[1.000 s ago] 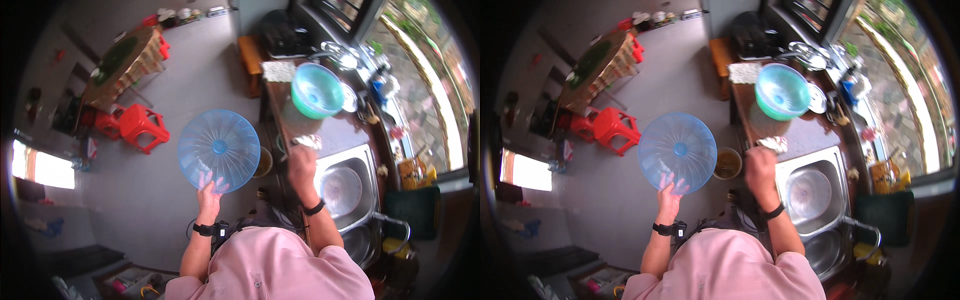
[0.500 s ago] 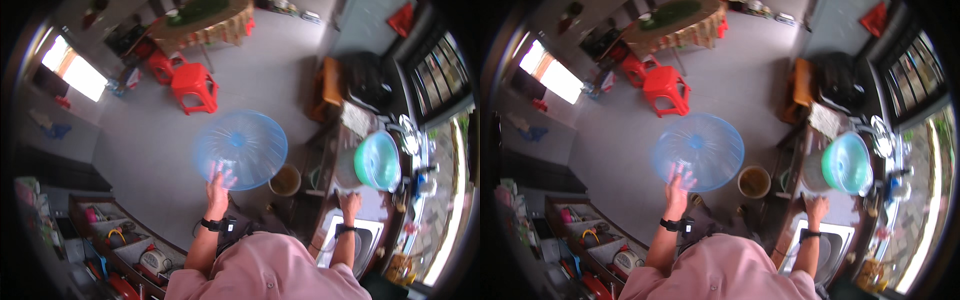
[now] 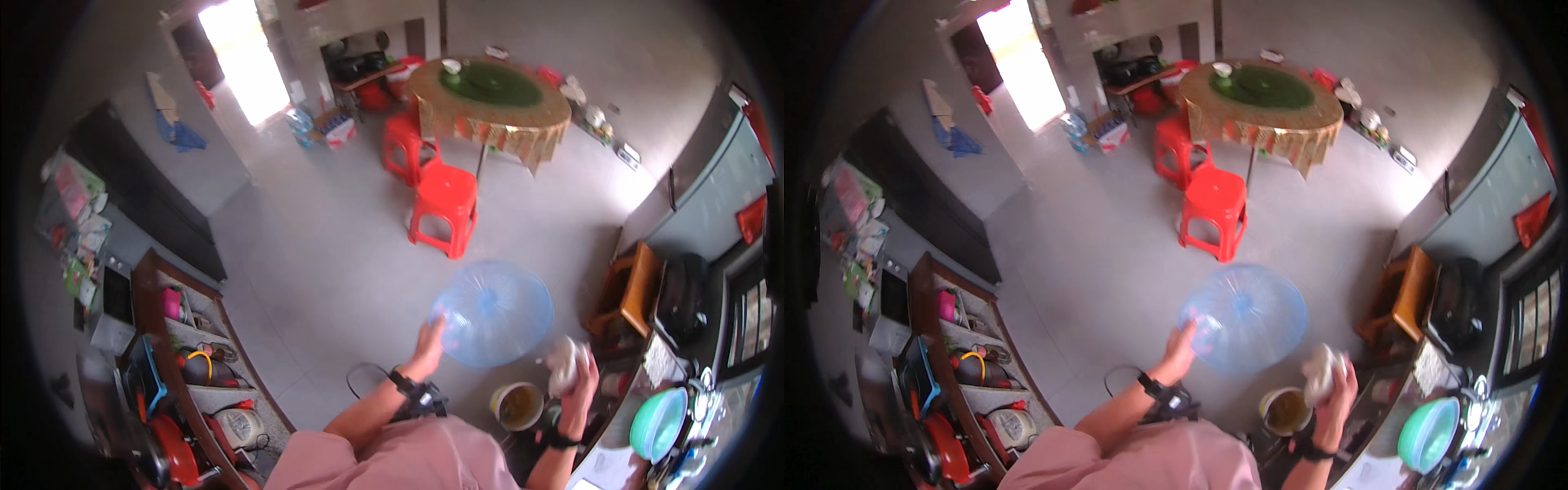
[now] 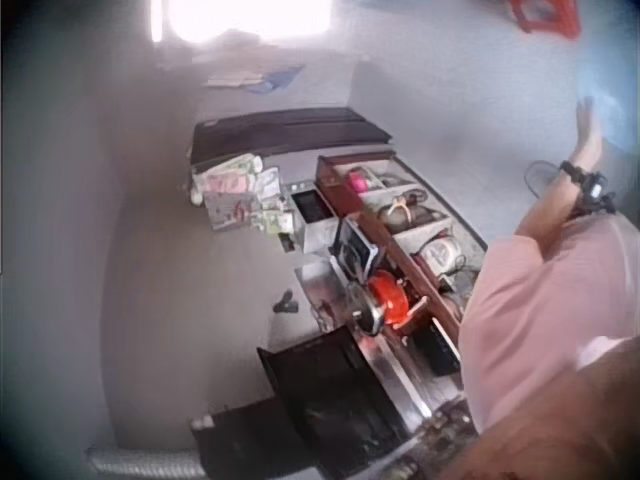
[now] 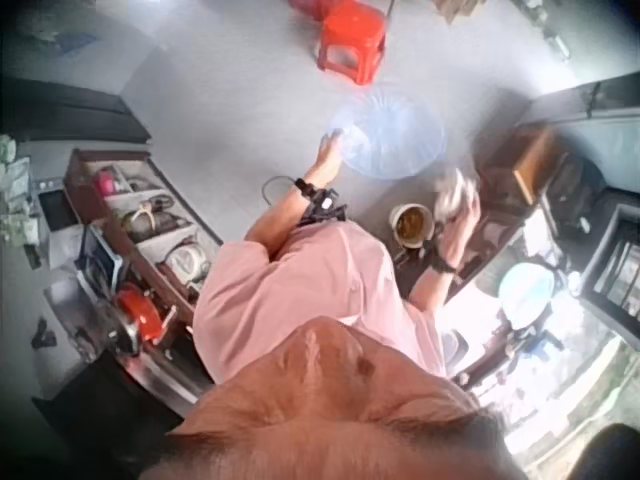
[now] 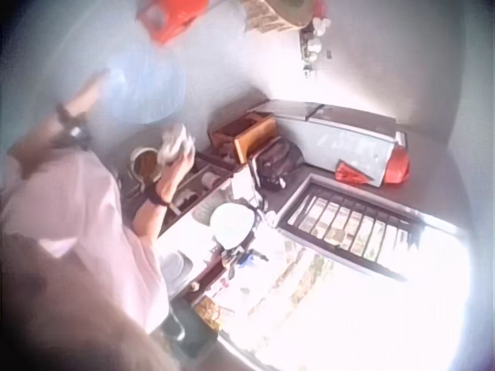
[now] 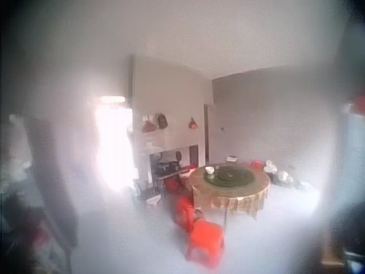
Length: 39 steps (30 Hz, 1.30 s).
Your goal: The person washes a blue plastic strainer in a kitchen sink using a brush and water. They then dry the strainer with a cloth while walking through a living room area.
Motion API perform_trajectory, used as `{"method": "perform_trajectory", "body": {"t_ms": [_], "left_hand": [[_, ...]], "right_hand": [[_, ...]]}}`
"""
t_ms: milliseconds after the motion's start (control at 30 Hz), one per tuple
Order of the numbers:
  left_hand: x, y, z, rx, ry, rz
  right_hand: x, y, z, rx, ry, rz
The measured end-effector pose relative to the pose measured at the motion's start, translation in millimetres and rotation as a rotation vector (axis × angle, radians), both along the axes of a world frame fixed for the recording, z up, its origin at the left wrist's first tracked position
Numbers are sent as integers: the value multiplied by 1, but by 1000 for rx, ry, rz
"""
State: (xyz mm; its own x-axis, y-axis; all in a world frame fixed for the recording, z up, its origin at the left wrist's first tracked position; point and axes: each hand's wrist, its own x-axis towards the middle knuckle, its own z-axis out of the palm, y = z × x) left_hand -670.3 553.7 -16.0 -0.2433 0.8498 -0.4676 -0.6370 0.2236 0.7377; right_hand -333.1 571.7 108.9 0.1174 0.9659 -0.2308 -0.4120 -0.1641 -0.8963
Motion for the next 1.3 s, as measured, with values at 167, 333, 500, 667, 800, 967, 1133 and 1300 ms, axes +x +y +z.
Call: {"method": "perform_trajectory", "body": {"t_ms": [167, 333, 500, 667, 800, 967, 1133, 1300], "left_hand": [[-112, 17, 23, 33, -28, 54], [-186, 30, 96, 128, -93, 122], [-280, 41, 50, 384, -95, 328], [-376, 60, 69, 327, -118, 599], [-443, 104, 89, 221, 84, 657], [-522, 173, 90, 316, 108, 729], [-595, 225, 119, 423, -90, 805], [-691, 243, 116, 191, -31, 1032]], "right_hand": [[-179, 60, 57, 240, 196, 103], [-365, 118, 14, 427, -231, 580], [-530, 117, -43, 803, -507, 1038], [-602, 170, -42, 1187, -705, 1397], [-660, 246, -52, 1097, -919, 1346], [-764, 303, 20, 807, -352, 1333], [-858, 309, 10, 1251, -379, 1249], [-910, 365, -9, 1374, -657, 1430]]}}
